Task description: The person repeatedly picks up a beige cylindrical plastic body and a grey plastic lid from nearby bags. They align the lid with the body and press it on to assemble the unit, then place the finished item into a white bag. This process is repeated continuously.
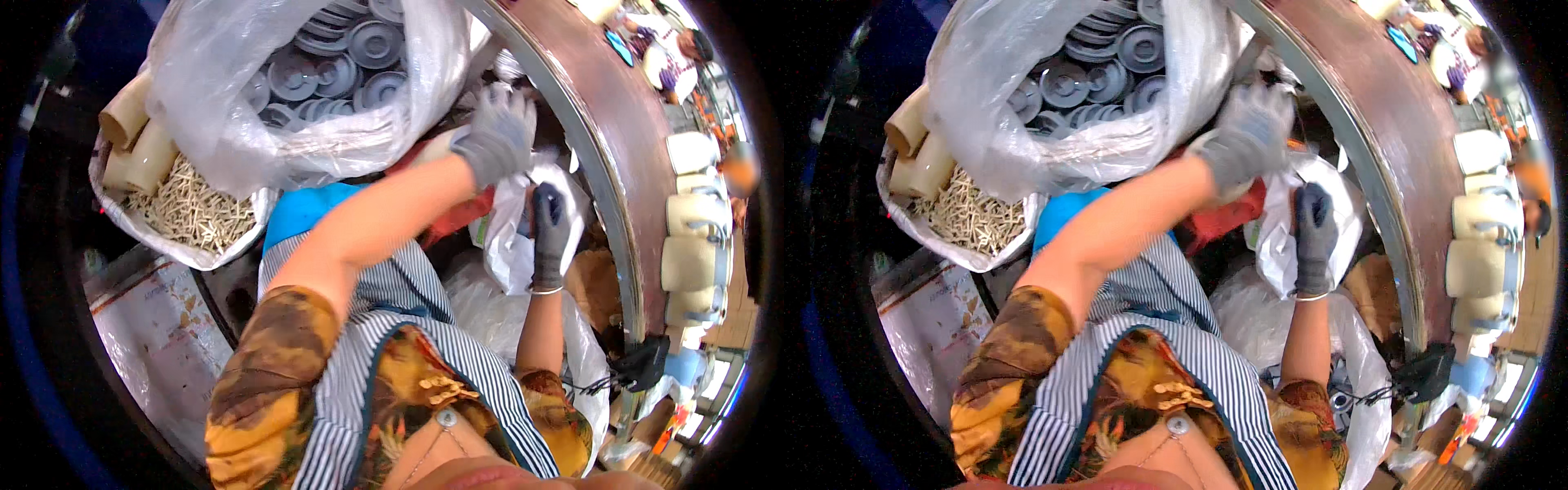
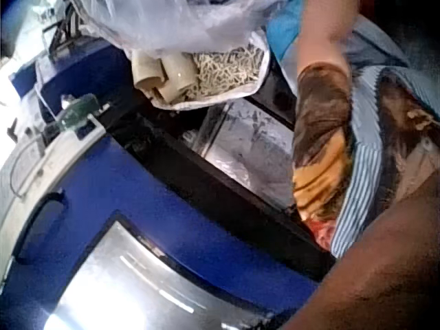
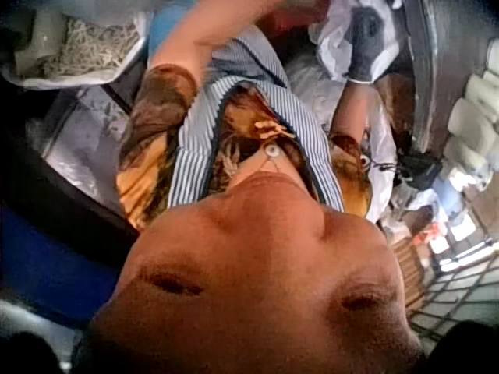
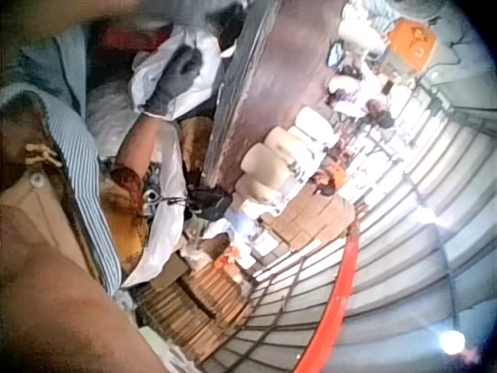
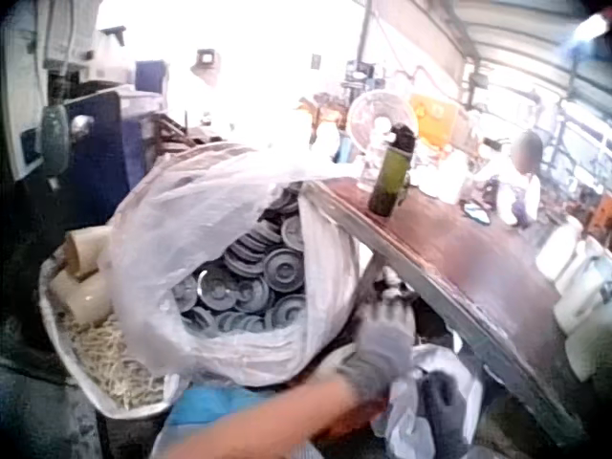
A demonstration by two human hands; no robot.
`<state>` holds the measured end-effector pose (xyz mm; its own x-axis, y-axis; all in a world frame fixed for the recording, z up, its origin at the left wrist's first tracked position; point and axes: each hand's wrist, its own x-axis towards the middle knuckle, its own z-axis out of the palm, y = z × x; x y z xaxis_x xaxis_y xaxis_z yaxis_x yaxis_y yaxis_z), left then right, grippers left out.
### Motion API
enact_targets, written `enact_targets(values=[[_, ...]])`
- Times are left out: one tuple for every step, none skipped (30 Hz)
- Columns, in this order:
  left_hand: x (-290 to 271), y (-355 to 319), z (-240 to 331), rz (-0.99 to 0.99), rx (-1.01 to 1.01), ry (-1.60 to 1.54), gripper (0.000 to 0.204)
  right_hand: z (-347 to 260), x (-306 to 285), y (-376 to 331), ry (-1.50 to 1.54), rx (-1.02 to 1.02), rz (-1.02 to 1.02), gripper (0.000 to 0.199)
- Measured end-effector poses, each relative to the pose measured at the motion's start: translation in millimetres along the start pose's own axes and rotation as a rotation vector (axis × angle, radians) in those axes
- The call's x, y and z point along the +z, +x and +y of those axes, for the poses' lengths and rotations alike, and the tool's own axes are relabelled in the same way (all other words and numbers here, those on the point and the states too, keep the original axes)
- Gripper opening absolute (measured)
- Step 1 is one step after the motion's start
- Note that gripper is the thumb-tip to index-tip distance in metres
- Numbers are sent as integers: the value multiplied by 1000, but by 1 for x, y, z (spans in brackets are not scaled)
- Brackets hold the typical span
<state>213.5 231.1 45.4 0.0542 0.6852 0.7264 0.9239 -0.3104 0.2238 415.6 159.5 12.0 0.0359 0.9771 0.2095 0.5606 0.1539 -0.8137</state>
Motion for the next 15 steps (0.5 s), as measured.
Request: enact_targets(values=[[-8,3,10,-758,97,67,60,21,8,-9,-27,223,-120,34],[-17,11,11,-869,41,13,54,39,22,-17,-132,34,-103,34],[-24,5,3,-844,3,-115,51,41,34,-24,-227,-145,-70,35],[-35,-7,-10,-772,-20,-187,50,40,45,-27,-281,-41,-160,37],[-73,-24,-27,-707,-27,-260,49,44,52,-30,-347,-172,-161,40],[-102,-46,-47,-420,-20,-321,50,45,59,-27,-374,-258,-142,43],[-133,-71,-71,-138,-13,-369,52,48,70,-25,-390,-344,-127,45],[-156,-98,-98,1,-4,-253,53,57,80,-16,-405,-437,-162,50],[-196,-103,-121,-153,-236,-470,44,50,85,-12,-369,-314,-310,49],[-235,-121,-131,-195,-502,-634,46,56,96,-2,-553,-441,-356,47],[-263,-148,-140,-112,-737,-804,49,59,105,10,-755,-570,-385,45],[-286,-177,-140,106,-965,-923,52,34,119,23,-682,-630,-336,39],[-303,-204,-152,123,-1032,-813,53,12,131,34,-632,-694,-190,36],[-312,-227,-153,165,-1157,-797,52,-28,140,43,-506,-688,-154,35],[-313,-252,-156,137,-1078,-645,50,-72,151,52,-380,-682,-123,35]])
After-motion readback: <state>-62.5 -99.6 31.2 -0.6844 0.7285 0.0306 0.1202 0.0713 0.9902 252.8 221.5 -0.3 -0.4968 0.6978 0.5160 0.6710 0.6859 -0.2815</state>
